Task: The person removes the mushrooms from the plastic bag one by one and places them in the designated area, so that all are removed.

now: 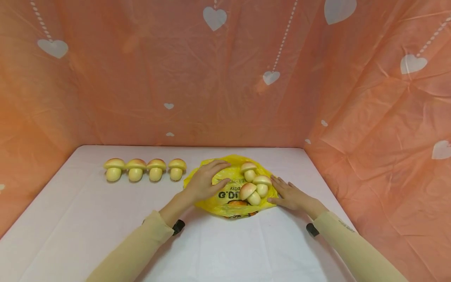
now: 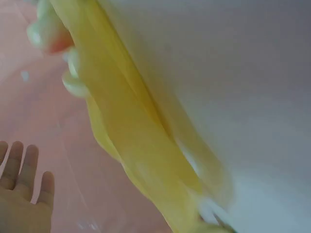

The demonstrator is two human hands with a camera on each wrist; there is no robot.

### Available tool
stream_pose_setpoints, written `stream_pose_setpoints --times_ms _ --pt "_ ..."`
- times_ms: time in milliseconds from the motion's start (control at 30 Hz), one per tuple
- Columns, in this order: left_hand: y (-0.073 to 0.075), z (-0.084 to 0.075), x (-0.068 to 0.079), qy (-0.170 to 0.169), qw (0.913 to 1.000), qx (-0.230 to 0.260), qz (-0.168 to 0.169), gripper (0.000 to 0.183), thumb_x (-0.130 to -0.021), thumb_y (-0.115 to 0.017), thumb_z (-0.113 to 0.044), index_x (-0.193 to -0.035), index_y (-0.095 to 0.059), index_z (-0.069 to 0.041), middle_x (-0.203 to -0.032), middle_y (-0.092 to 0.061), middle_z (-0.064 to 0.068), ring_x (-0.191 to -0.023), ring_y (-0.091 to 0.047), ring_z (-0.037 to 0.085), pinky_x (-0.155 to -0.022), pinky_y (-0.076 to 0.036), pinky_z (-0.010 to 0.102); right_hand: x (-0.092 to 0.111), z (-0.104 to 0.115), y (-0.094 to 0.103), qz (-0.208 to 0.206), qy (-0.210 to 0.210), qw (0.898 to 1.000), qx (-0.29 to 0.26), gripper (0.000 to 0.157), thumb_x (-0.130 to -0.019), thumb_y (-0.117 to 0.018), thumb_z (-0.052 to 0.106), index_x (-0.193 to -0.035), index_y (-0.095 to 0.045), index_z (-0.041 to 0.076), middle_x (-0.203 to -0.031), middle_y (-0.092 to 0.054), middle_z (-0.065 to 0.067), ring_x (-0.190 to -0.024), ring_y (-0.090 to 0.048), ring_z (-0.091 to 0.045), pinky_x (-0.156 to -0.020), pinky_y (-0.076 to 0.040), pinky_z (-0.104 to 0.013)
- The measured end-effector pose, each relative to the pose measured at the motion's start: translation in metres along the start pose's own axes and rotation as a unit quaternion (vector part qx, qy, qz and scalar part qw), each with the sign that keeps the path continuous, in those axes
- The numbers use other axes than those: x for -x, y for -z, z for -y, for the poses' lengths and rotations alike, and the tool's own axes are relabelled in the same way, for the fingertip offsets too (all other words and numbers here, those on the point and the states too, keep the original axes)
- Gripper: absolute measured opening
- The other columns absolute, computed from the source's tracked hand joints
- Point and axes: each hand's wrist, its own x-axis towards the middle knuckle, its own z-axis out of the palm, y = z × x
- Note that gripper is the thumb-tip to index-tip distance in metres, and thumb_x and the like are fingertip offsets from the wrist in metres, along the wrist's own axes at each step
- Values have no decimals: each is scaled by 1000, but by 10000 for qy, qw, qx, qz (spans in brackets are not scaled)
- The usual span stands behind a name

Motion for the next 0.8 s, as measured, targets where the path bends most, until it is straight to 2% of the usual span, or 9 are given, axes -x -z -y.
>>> stream_pose_setpoints --times_ms 167,400,533,667,800 --pt "-19 -15 -6 -43 9981 80 612 49 -99 -73 -26 -142 -61 -7 -141 -63 11 -126 -63 31 -106 -51 49 0 0 1 -3 -8 10000 -29 91 -105 -54 54 -164 -16 -4 -172 -12 -22 -157 -10 -46 -124 -9 -66" --pt "-35 -32 -14 -37 9902 -167 1387 47 -101 -70 -30 -142 -62 -8 -142 -62 7 -122 -65 27 -104 -53 45 1 1 2 -52 12 10000 -19 89 -105 -54 53 -164 -17 -4 -172 -12 -22 -157 -10 -46 -124 -9 -67" --pt "-40 -37 -16 -62 9843 -474 1698 45 -100 -71 -31 -140 -64 -12 -141 -62 5 -119 -65 24 -102 -54 44 1 1 2 -64 -10 10000 -27 89 -105 -53 53 -164 -17 -3 -172 -12 -22 -157 -10 -45 -124 -9 -67" --pt "-44 -38 -16 -109 9774 -797 1954 43 -102 -68 -34 -140 -65 -15 -142 -61 2 -125 -62 21 -105 -50 45 1 1 1 -70 -26 10000 -14 89 -105 -54 53 -164 -16 -3 -172 -12 -23 -157 -10 -45 -124 -9 -67" --pt "-49 -36 -17 -218 9758 -951 1956 42 -102 -68 -33 -139 -66 -14 -140 -62 2 -127 -61 20 -107 -50 45 1 1 1 -62 -42 10000 -24 89 -105 -54 53 -164 -16 -4 -171 -12 -23 -157 -10 -45 -124 -9 -66"
